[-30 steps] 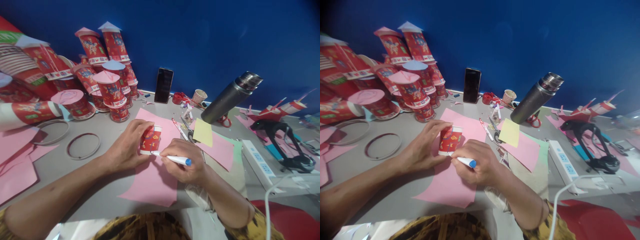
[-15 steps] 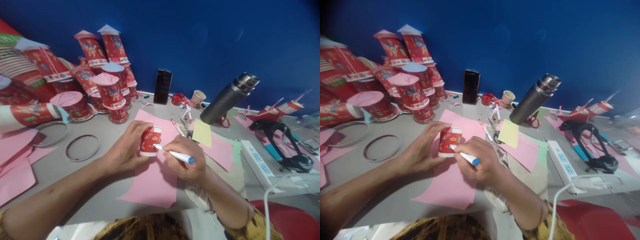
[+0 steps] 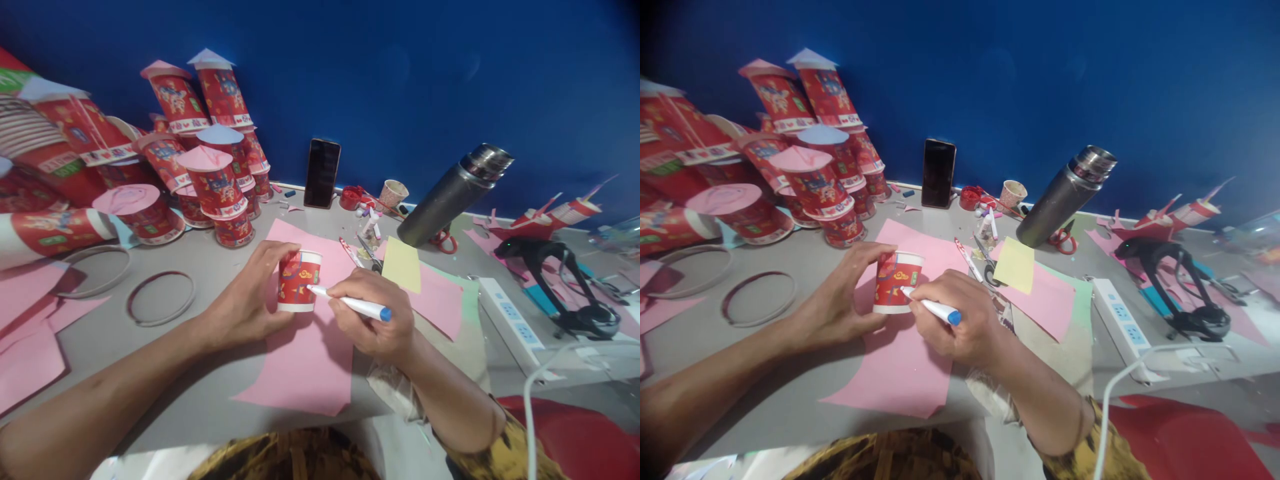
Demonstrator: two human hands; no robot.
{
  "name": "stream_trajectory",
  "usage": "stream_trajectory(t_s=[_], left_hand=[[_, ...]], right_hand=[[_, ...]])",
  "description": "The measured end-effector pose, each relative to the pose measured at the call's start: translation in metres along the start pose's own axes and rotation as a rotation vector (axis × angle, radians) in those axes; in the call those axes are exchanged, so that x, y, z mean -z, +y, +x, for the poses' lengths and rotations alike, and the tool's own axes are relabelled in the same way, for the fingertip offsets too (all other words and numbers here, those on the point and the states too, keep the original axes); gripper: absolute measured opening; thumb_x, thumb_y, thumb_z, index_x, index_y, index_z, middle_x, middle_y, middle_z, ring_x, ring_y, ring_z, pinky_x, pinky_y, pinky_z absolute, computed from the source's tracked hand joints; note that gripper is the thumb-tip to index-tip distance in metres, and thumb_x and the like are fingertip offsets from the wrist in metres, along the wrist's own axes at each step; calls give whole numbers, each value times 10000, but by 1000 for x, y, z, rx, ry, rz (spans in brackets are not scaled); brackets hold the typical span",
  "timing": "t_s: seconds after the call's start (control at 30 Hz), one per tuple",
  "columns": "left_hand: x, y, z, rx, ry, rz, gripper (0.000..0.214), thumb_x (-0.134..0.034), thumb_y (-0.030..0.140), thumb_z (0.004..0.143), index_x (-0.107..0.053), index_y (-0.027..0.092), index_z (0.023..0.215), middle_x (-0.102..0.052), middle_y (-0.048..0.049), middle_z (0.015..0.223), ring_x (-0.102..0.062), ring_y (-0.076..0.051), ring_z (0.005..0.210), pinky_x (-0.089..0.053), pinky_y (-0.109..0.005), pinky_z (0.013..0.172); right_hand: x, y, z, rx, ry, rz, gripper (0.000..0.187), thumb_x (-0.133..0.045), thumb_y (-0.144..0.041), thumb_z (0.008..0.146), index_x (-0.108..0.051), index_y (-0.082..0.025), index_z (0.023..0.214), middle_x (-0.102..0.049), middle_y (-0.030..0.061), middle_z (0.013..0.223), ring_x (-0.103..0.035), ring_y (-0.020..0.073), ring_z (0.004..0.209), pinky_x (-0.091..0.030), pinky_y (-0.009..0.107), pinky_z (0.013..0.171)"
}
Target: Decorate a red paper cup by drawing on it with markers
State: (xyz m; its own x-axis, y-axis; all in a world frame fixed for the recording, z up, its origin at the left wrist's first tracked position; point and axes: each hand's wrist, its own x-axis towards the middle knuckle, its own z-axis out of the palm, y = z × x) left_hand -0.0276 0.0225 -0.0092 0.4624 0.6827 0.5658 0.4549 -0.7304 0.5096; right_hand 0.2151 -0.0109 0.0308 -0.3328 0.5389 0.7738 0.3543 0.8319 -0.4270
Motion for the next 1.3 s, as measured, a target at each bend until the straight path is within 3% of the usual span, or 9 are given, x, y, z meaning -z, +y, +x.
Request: stream_trajectory(t_s=[0.2,0.43,0.7,1.07,1.3], left_hand=[[5,2,3,103,-29,-41,744,-732,239,790,-451,269,1479,-618,-108,1365,-641,-338,1255,-567,-533,1085],[5,1,1,72,-29,-45,764,-748,227,800,-441,283,1497,-611,-107,1376,-642,-334,1249,-584,-538,1073],[5,3,0,148,-51,-59,754,-731,236,811,-437,283,1504,-595,-114,1402,-649,-315,1259,-597,-514,1068],[5,1,1,86,-17,-82,747,-717,237,830,-416,285,1512,-575,-94,1383,-635,-351,1276,-590,-573,1104],[5,4,3,114,-28,-80,738,-735,240,806,-433,266,1479,-588,-124,1385,-643,-334,1276,-593,-543,1094]], right_hand=[[3,0,2,-47,46,-20,113,-662,-120,962,-727,-211,945,-746,10,723,-675,154,610,-549,284,596],[3,0,2,-34,61,1,121,-664,-123,961,-745,-210,984,-776,21,756,-699,163,628,-577,297,607],[4,2,1,-58,48,-15,124,-649,-119,970,-726,-211,938,-768,15,747,-681,151,631,-553,288,615],[6,1,2,-71,47,-20,126,-646,-142,961,-741,-213,917,-756,12,722,-674,158,603,-561,294,594],[4,0,2,-60,43,5,115,-659,-128,965,-736,-208,934,-774,20,749,-702,161,632,-572,288,604]])
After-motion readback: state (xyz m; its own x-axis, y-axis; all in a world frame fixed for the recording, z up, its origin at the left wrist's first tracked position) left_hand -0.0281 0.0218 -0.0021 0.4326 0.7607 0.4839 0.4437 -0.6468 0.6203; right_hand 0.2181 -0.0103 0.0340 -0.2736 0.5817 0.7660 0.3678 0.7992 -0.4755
